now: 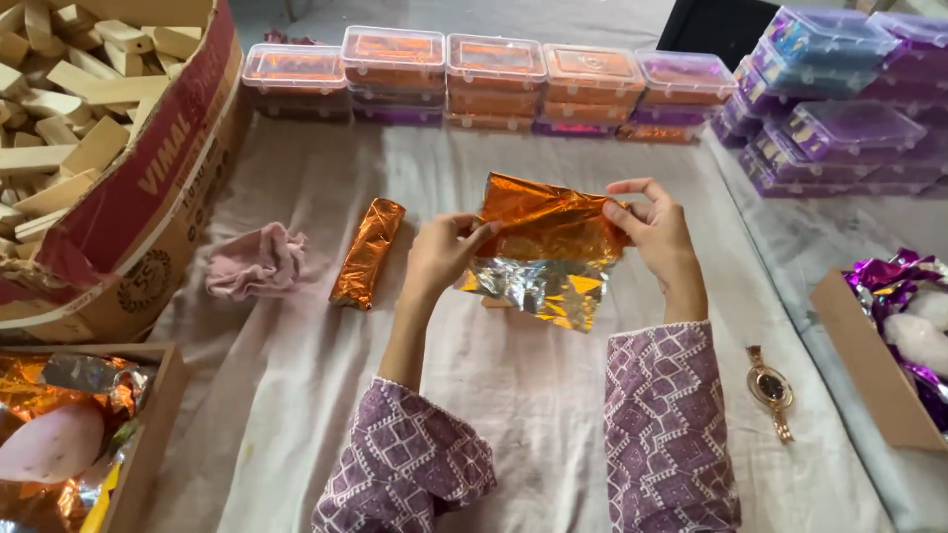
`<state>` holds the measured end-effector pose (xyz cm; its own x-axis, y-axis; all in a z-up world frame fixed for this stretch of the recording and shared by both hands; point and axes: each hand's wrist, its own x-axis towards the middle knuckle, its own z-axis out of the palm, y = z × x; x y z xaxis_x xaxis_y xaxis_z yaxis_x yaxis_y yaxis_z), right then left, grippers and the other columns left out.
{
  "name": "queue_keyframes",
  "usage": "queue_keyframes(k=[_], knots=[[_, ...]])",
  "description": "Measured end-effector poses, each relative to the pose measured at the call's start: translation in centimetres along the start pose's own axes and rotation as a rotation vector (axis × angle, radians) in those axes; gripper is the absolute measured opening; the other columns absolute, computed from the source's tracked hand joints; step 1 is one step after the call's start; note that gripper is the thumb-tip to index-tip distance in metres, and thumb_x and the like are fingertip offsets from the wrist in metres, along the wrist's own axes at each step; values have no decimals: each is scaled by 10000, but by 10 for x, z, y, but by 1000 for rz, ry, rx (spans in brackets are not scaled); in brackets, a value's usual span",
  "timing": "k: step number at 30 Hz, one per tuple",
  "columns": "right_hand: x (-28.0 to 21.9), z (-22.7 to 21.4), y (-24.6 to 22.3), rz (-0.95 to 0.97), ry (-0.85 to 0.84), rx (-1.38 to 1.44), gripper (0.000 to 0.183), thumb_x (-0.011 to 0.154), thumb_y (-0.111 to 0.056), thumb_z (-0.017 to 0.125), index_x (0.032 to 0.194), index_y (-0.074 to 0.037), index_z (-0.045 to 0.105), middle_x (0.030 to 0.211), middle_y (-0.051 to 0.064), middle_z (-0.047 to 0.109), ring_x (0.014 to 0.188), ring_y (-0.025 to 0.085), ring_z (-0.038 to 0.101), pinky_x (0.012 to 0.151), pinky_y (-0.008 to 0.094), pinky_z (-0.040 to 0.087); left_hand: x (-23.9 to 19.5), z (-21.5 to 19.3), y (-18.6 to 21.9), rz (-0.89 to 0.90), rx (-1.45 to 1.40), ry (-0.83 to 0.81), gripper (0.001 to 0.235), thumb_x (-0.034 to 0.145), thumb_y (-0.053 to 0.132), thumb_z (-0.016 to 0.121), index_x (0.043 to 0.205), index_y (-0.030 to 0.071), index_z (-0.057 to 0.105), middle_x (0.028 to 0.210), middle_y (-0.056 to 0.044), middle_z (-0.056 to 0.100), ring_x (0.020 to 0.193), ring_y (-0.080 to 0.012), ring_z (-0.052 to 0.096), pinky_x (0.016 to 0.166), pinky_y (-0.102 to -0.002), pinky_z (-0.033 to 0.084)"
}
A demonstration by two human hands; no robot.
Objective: The person wraps wooden blocks in orange foil, folding the foil around each block and pressing the edges closed. They wipe a block with a pink cloth, take new blocks from a cardboard box, and finish wrapping a second block, leaving both wrapped blocks on the bed.
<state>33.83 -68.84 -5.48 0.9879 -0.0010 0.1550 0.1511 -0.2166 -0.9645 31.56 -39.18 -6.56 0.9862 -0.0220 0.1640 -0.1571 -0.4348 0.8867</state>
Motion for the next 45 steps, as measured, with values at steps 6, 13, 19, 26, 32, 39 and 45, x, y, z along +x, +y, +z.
queue_keyframes(k=[6, 13, 19, 26, 32, 39, 45], knots=[[-13, 15, -26, -65, 133, -81, 220, 984, -150, 734, 1161, -55, 642, 860, 57, 742, 661, 63, 606, 516, 219, 445, -37, 6, 62, 656, 91, 381, 272, 907, 401, 799, 978, 149, 728, 1068, 20, 709, 893, -171, 721, 706, -331, 578], [-8, 25, -17, -98, 93, -68, 225, 957, -149, 762, 1114, -26, 658, 798, 77, 736, 657, 59, 641, 533, 207, 464, -27, 63, 39, 674, 288, 105, 307, 864, 273, 779, 1122, 124, 705, 1022, -48, 705, 818, -254, 704, 635, -390, 549], [-8, 28, -14, -82, 26, -19, 255, 932, -212, 776, 1069, -28, 664, 809, 67, 750, 688, 60, 678, 566, 199, 517, -25, 49, 35, 524, 12, 43, 121, 869, 216, 773, 944, 124, 747, 929, -27, 758, 778, -208, 750, 668, -349, 571], [4, 8, 13, -103, -80, -163, 398, 948, -383, 731, 1097, -16, 695, 859, 58, 765, 711, 32, 637, 583, 196, 498, 20, 48, -30, 408, -392, 3, 141, 916, 161, 720, 982, 39, 751, 939, -30, 804, 841, -77, 760, 744, -264, 630], [-11, 21, -2, -7, -230, -354, 455, 893, -398, 756, 1135, -21, 679, 799, 43, 647, 649, 89, 506, 531, 278, 408, 16, 14, -28, 34, -369, -30, 308, 859, 302, 835, 949, 20, 752, 803, -45, 751, 660, -55, 607, 551, -231, 441], [-8, 34, 1, -39, -312, -289, 322, 865, -270, 803, 1021, 4, 737, 840, -13, 731, 762, 25, 633, 652, 227, 501, 11, 6, -26, 58, -116, 153, 322, 810, 406, 846, 966, 132, 776, 821, 37, 779, 719, -66, 712, 624, -271, 517], [-3, 46, 3, -62, -117, -306, 298, 940, -273, 771, 1005, 16, 743, 797, 1, 660, 723, 46, 529, 625, 240, 426, -10, 12, 11, 519, 359, 755, 321, 885, 301, 814, 1148, 157, 700, 1142, -22, 697, 982, -234, 677, 830, -371, 516]])
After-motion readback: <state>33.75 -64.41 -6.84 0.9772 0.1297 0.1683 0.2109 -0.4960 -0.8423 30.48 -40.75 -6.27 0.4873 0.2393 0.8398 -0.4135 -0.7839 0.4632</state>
